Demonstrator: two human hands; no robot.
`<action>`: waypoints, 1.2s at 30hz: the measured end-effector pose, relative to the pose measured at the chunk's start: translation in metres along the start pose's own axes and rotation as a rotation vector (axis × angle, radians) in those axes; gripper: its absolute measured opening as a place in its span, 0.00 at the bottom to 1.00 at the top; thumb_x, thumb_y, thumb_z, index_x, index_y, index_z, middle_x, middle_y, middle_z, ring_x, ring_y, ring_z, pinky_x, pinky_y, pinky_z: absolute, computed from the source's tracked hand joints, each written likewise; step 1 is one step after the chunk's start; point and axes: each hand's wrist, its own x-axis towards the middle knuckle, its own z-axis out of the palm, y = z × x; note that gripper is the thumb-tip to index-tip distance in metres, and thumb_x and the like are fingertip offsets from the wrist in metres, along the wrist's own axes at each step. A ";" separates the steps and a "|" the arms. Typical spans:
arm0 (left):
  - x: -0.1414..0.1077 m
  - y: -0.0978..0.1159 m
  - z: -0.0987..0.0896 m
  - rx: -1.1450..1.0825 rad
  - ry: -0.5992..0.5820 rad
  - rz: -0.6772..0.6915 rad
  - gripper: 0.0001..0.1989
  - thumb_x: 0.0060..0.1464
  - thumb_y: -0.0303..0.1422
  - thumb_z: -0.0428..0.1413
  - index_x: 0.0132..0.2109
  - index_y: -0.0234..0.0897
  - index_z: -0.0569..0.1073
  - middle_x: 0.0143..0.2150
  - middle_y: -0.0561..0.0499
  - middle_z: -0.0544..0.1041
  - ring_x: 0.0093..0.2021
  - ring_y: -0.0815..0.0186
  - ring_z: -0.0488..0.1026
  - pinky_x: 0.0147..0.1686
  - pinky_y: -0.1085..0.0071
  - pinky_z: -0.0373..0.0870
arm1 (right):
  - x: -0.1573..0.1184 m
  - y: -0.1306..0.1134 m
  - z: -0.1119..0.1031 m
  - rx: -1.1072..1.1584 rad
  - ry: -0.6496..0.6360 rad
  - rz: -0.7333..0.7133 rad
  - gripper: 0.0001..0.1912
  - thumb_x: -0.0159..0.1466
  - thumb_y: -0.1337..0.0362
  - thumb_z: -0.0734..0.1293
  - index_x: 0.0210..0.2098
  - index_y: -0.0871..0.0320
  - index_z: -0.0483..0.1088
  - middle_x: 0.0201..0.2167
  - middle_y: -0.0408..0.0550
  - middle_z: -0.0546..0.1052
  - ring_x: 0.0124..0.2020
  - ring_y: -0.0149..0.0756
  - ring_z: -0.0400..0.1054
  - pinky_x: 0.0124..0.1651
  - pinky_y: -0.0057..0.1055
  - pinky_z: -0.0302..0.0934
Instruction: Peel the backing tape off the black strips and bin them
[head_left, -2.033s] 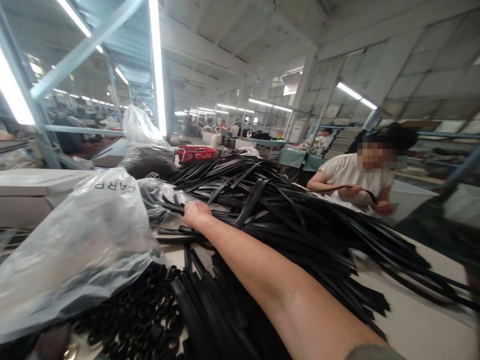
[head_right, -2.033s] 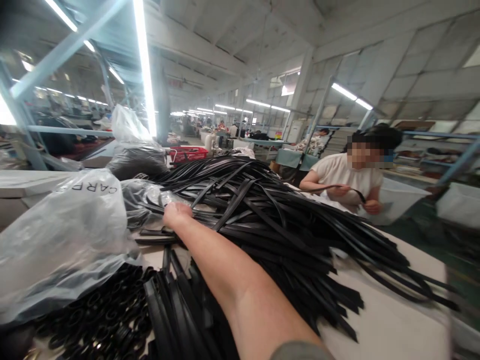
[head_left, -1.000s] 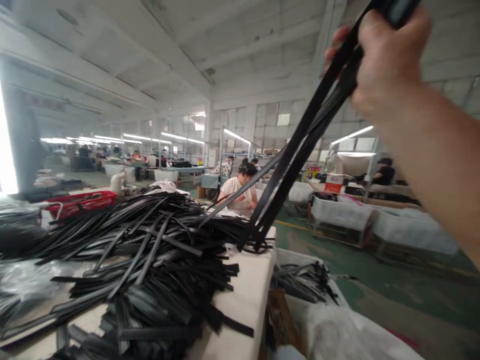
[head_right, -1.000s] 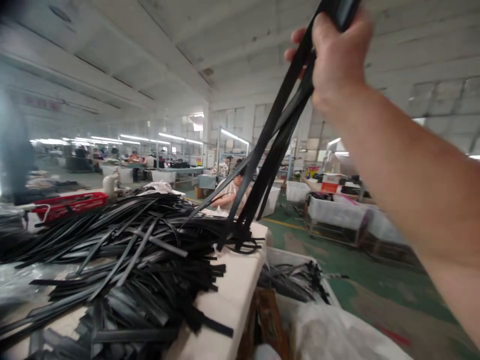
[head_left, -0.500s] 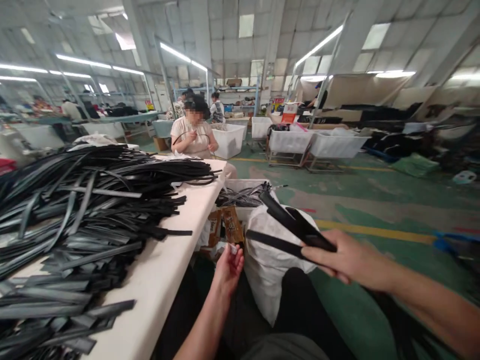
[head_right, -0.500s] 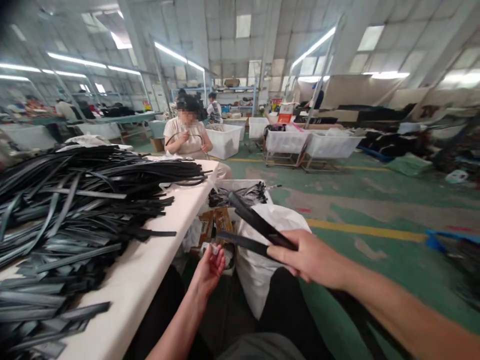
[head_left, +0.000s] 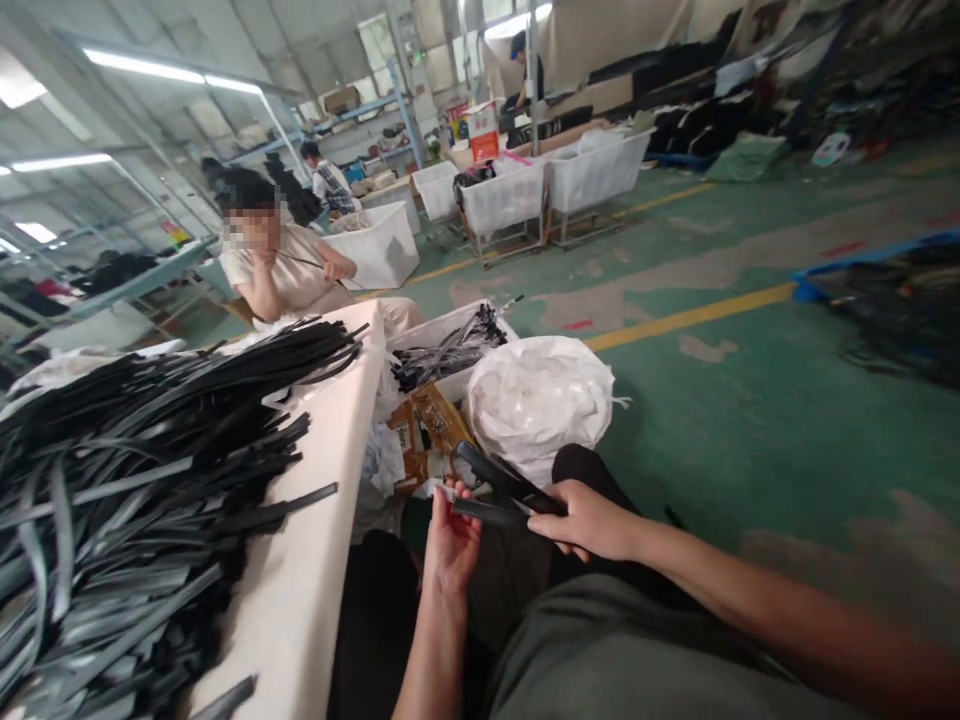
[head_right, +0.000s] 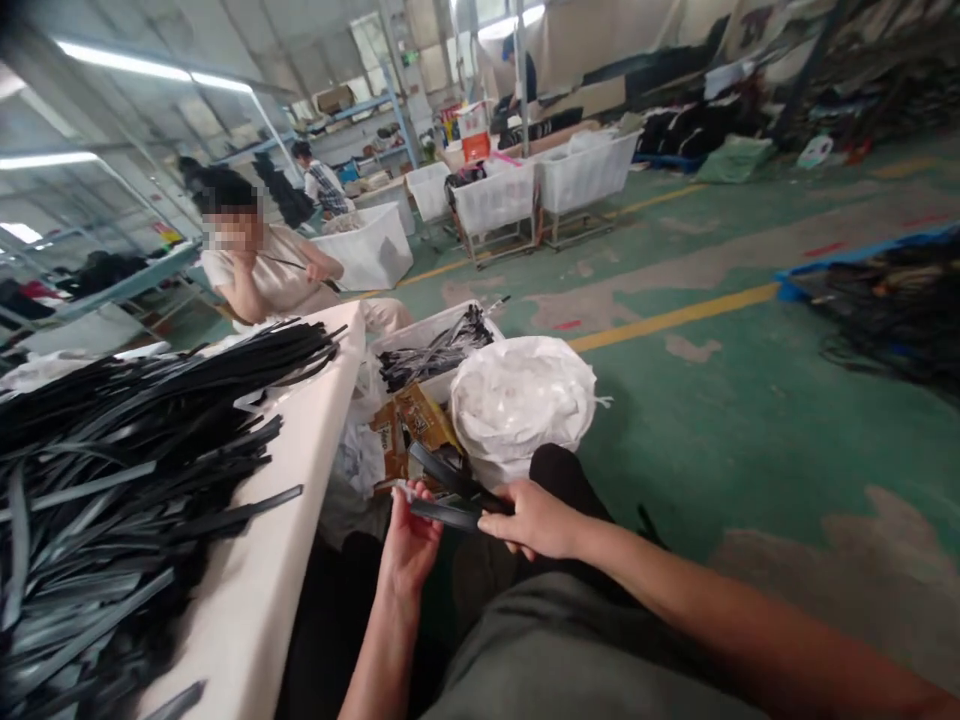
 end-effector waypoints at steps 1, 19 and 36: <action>0.002 -0.001 -0.002 0.020 -0.002 -0.008 0.11 0.64 0.34 0.49 0.38 0.38 0.75 0.33 0.53 0.79 0.29 0.71 0.77 0.27 0.76 0.75 | 0.003 0.002 -0.001 0.004 0.000 0.004 0.14 0.61 0.54 0.64 0.28 0.58 0.64 0.16 0.38 0.67 0.13 0.24 0.57 0.15 0.20 0.52; 0.028 0.002 -0.007 0.166 0.070 -0.009 0.14 0.65 0.33 0.47 0.39 0.35 0.77 0.34 0.50 0.80 0.31 0.71 0.77 0.33 0.75 0.74 | 0.033 0.024 -0.006 -0.276 0.125 0.088 0.10 0.62 0.60 0.63 0.33 0.59 0.72 0.18 0.42 0.72 0.16 0.30 0.65 0.19 0.23 0.54; 0.034 -0.011 -0.007 0.161 0.198 -0.011 0.10 0.62 0.31 0.53 0.33 0.35 0.74 0.24 0.56 0.77 0.22 0.74 0.74 0.22 0.79 0.68 | 0.031 0.029 -0.001 -0.462 0.138 -0.058 0.08 0.60 0.62 0.66 0.29 0.59 0.73 0.19 0.42 0.72 0.21 0.31 0.66 0.24 0.24 0.49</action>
